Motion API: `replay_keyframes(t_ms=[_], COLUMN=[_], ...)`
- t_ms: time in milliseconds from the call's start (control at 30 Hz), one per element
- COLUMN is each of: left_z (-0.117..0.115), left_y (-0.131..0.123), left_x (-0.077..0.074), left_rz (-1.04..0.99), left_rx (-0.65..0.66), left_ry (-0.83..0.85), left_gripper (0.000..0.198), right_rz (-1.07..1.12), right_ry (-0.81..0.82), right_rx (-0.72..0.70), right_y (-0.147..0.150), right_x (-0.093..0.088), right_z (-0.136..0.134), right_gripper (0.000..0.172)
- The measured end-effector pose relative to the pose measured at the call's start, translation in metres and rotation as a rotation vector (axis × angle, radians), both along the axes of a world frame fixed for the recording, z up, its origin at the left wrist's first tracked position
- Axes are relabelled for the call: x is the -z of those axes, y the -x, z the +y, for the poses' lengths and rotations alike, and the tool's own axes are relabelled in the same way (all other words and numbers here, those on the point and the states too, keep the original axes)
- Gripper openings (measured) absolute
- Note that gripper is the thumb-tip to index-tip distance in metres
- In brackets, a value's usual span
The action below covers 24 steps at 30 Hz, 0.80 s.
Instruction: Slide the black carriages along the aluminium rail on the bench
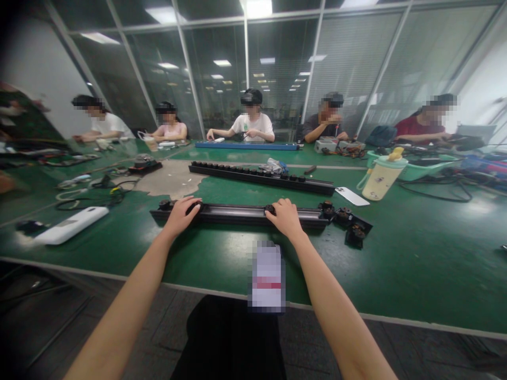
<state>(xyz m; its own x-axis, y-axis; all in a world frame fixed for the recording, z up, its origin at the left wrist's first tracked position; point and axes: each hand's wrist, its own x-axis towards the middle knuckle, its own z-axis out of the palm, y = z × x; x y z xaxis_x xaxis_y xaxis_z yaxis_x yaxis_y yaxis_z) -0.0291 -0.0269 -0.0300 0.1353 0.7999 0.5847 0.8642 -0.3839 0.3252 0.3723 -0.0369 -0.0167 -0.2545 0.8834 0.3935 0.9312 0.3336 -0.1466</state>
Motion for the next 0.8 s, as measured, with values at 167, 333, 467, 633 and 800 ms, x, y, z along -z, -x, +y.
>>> replay_keyframes(t_ms=[167, 333, 467, 633, 800], left_z=[0.0008, 0.0016, 0.0023, 0.0023, 0.0022], left_y=[0.0008, 0.0019, 0.0023, 0.0024, 0.0021], left_x=[0.0006, 0.0014, 0.0017, 0.0019, 0.0019], left_rz=[0.008, 0.015, 0.015, 0.014, 0.004], left_rx=[0.003, 0.000, 0.011, 0.010, 0.007], left_ry=[-0.004, -0.008, -0.018, -0.019, -0.015], left_gripper=[0.047, 0.046, 0.047, 0.046, 0.048], right_rz=[-0.005, -0.009, -0.004, 0.096, 0.179], right_ry=[-0.003, -0.008, -0.011, 0.020, 0.055], right_rx=[-0.007, -0.016, -0.014, -0.027, -0.049], right_y=[-0.0007, -0.0017, -0.0015, -0.0027, -0.0037], right_x=[0.0007, 0.0010, 0.0013, 0.0044, 0.0061], right_z=[0.0014, 0.0026, 0.0023, 0.0053, 0.0074], right_gripper=[0.032, 0.032, 0.032, 0.030, 0.030])
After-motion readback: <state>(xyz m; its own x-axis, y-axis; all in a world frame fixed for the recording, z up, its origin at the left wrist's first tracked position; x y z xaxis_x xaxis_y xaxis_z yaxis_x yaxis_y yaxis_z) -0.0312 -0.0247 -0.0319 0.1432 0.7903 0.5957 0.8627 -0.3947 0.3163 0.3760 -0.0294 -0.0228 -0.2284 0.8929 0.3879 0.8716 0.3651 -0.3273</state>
